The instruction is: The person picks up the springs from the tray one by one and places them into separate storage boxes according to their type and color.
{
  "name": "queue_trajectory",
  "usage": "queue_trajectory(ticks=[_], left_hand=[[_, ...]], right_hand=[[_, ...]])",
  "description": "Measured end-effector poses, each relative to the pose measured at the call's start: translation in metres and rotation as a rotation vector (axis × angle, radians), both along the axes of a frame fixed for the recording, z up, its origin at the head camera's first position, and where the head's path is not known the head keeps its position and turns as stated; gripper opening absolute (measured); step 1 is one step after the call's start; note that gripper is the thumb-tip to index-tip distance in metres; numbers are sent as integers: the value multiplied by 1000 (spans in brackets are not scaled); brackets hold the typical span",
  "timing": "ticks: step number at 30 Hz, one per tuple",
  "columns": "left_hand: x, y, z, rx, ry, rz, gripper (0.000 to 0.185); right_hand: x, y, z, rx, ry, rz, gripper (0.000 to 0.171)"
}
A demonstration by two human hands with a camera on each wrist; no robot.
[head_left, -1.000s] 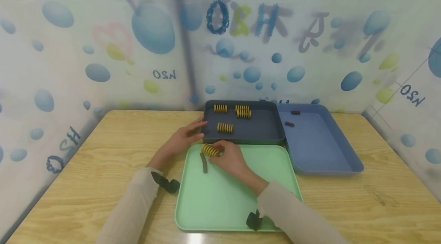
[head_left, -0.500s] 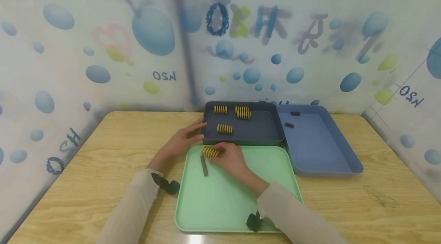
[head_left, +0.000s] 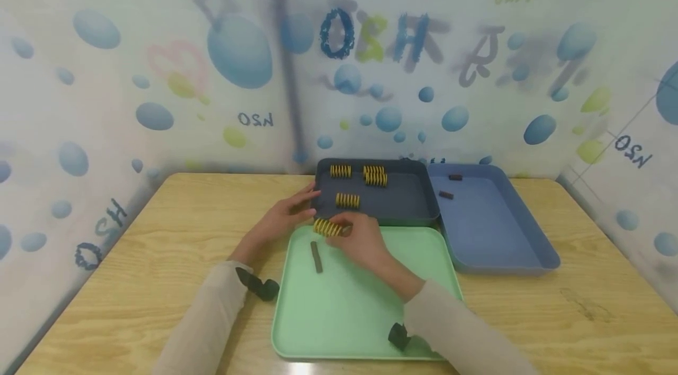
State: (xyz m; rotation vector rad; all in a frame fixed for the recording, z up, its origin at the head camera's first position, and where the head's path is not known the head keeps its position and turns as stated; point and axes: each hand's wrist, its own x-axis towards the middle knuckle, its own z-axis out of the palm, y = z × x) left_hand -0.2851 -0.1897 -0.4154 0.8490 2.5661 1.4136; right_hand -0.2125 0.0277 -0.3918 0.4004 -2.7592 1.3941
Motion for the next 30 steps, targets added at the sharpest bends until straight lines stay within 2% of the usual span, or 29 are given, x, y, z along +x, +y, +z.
queue_trajectory(ticks=[3,6,15,26,30], left_hand=[[-9,-2,-13,10,-10,8,51],[-11,-3,-15,2,-5,4,52],[-11,-5,-14,-21,-3,5,55],[-10,-5,-14,-14,7,6,52],[-4,-3,-5,-12,3,-7,51]], right_hand=[[-3,6,5,4,13,5,29],[-7,13,12,6,28,8,30],[-24,37,31,18,-29,-6,34],[-55,57,27,69,-67,1,38],[-65,62,23,65,-90,-19,40]])
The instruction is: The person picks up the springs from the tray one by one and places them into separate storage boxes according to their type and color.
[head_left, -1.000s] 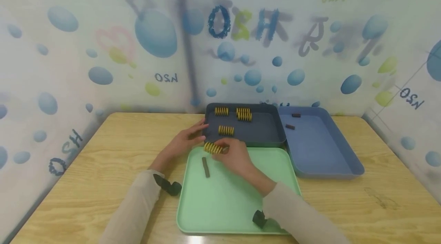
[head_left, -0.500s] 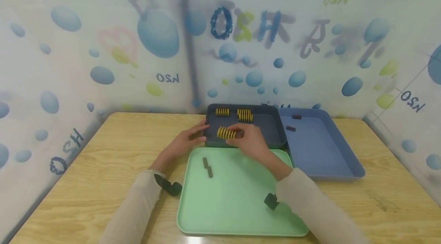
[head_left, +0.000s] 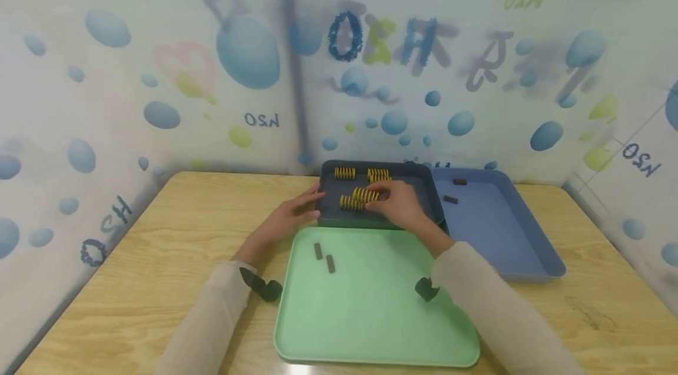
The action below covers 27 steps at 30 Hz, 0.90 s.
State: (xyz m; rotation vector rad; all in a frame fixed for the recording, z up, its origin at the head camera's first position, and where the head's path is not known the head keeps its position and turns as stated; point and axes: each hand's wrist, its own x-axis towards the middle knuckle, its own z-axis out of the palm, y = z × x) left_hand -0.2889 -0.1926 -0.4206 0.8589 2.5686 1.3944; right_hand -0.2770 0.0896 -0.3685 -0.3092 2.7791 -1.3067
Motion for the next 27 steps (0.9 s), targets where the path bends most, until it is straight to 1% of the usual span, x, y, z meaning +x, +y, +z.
queue_trajectory(ticks=[2,6,10,17,23,27], left_hand=[[6,2,8,-5,-3,-6,51],[16,4,23,-11,-2,-9,49],[18,4,25,-7,10,-1,49],[16,3,21,3,-1,-2,49],[15,2,21,4,17,1,49],[17,4,23,-5,10,3,50]], right_hand=[[-4,2,-2,2,-7,-17,41],[-11,3,-6,29,7,-33,40],[-18,2,-8,52,6,-38,40],[-28,-2,-11,86,0,-45,40],[-35,-10,-12,125,29,-34,38],[-37,-12,-15,152,29,-28,37]])
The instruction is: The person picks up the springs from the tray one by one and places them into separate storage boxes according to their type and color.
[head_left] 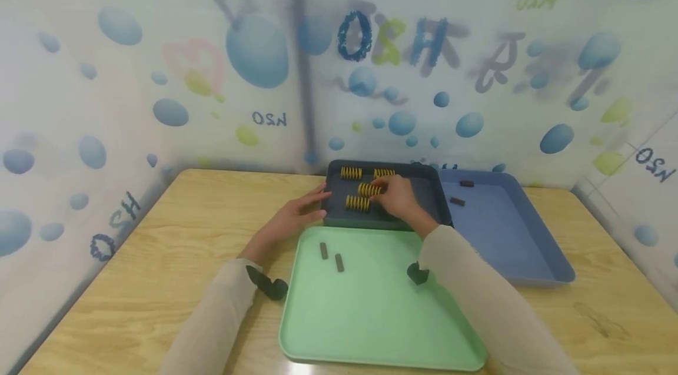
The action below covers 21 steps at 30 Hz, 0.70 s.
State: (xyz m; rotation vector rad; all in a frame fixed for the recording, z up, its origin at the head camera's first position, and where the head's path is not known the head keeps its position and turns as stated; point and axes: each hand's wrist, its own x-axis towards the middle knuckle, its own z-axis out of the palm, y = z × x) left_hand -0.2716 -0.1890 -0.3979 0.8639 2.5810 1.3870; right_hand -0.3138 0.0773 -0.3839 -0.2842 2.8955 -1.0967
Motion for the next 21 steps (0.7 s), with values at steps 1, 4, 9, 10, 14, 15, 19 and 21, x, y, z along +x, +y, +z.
queue_trajectory(ticks=[1,4,9,10,14,15,19,21], left_hand=[[0,1,0,-3,-4,-1,50],[1,2,2,-11,-6,-1,50],[1,2,3,-10,13,2,50],[1,2,3,-8,15,2,50],[0,1,1,-11,13,-1,50],[0,1,1,-11,11,-3,50],[-1,0,0,0,4,-9,50],[-1,0,-1,5,3,-10,50]], right_hand=[[0,1,-1,8,-1,1,37],[-2,3,-3,27,1,5,36],[-5,5,-3,55,10,29,36],[-6,4,-3,59,11,36,36],[-7,3,-6,65,12,62,35],[-8,3,-7,64,13,63,35],[-9,2,-11,62,26,61,35],[-10,2,-12,61,37,58,35]])
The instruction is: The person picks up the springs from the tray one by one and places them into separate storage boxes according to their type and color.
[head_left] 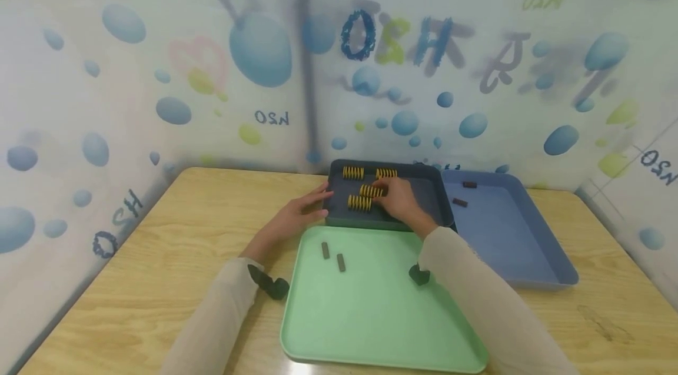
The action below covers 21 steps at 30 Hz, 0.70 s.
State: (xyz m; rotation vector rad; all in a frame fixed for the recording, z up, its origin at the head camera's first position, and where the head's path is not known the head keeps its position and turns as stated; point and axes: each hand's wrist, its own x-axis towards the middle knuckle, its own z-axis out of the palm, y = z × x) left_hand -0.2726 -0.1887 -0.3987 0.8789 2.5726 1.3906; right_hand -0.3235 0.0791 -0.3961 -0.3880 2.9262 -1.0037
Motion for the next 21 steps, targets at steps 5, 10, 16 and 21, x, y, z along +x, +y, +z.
queue_trajectory(ticks=[5,10,16,21], left_hand=[[1,1,0,1,-2,-5,50],[0,1,1,0,-2,7,49],[1,1,2,-8,-10,5,50],[2,1,3,-5,-16,8,49]], right_hand=[[0,3,2,-27,26,-14,34],[0,5,6,-48,20,-12,36],[1,7,11,-46,24,-14,35],[2,8,14,-55,17,-12,32]])
